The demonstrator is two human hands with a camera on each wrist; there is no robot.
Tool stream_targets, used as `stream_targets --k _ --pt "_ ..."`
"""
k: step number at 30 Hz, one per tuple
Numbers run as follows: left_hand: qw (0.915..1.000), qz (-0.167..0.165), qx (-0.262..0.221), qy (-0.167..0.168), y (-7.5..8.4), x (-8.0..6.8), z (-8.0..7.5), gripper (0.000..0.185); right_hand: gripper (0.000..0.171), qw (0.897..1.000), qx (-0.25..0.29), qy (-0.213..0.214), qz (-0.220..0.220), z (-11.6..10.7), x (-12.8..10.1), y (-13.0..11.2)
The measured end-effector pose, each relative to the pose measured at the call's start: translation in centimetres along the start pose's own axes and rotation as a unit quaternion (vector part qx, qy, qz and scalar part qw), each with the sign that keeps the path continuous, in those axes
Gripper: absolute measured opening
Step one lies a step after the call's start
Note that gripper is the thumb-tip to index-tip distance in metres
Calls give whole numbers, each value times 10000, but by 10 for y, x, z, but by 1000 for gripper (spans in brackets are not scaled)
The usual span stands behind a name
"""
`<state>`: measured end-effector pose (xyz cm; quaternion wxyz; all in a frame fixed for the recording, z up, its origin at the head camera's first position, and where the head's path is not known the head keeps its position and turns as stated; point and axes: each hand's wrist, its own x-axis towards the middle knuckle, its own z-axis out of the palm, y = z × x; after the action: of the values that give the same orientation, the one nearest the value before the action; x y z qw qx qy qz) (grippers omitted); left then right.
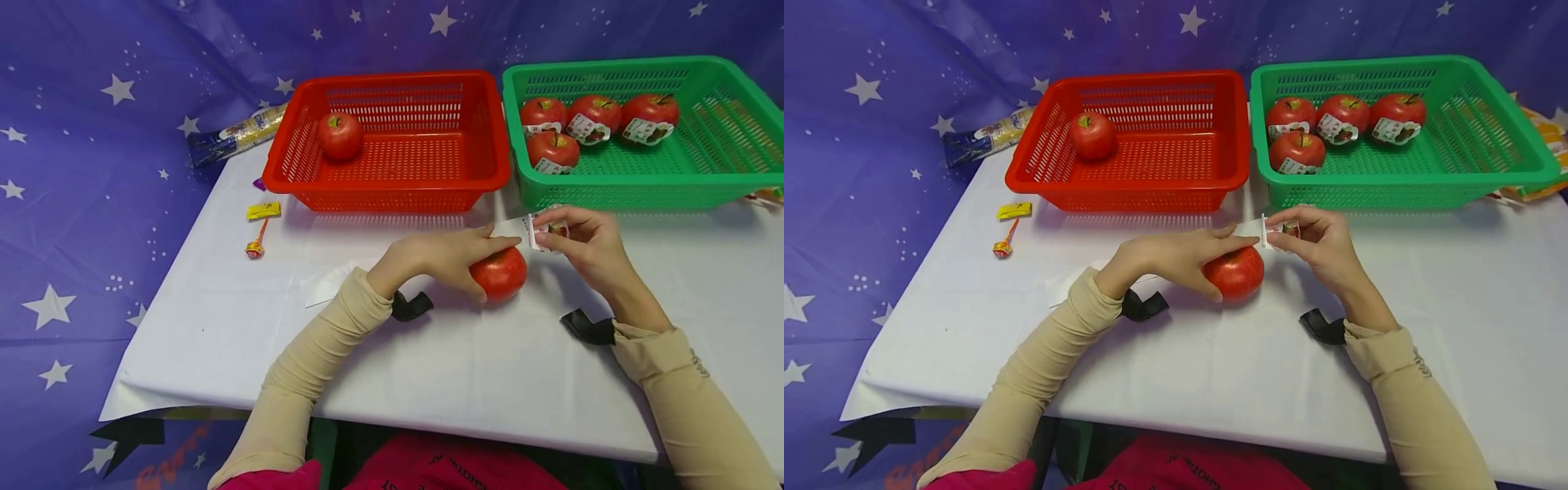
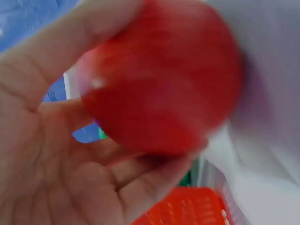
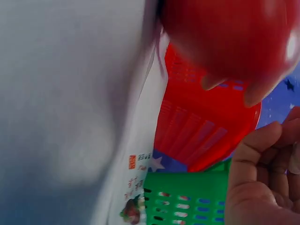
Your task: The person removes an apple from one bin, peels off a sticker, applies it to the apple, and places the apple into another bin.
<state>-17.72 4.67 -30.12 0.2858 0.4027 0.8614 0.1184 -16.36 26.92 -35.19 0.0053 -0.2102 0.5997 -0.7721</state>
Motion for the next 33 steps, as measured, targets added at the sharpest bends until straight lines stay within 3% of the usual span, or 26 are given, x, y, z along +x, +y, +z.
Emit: stream_targets --k 4,9,14,16,21,23,26,30,33 --pt "9994 -30 -82 320 -9 4 -3 79 27 9947 -1031 2 63 6 -1 1" --pt "9990 -55 -100 433 -11 8 -2 79 21 9892 -1467 48 14 9 -1 1" --pt "9986 -157 -53 508 -10 11 0 83 17 9750 -2219 98 -101 14 -2 -1" --pt "9983 -162 -52 553 -9 11 0 83 16 9761 -2165 129 -139 15 -1 -2" --pt "9978 -139 -104 646 -11 14 1 83 15 9903 -1344 316 -157 16 0 -3" --pt "9976 -126 -125 669 -12 15 1 83 16 9908 -1304 341 -127 17 0 -4" --pt "9975 -142 -149 675 -12 15 1 84 15 9820 -1870 183 -175 19 -1 -5" --pt "9972 -184 -63 717 -10 16 1 88 13 9579 -2855 94 -279 23 -3 -6" --pt "9964 -167 71 826 -8 17 2 93 12 9449 -3256 225 -229 25 -4 -6"
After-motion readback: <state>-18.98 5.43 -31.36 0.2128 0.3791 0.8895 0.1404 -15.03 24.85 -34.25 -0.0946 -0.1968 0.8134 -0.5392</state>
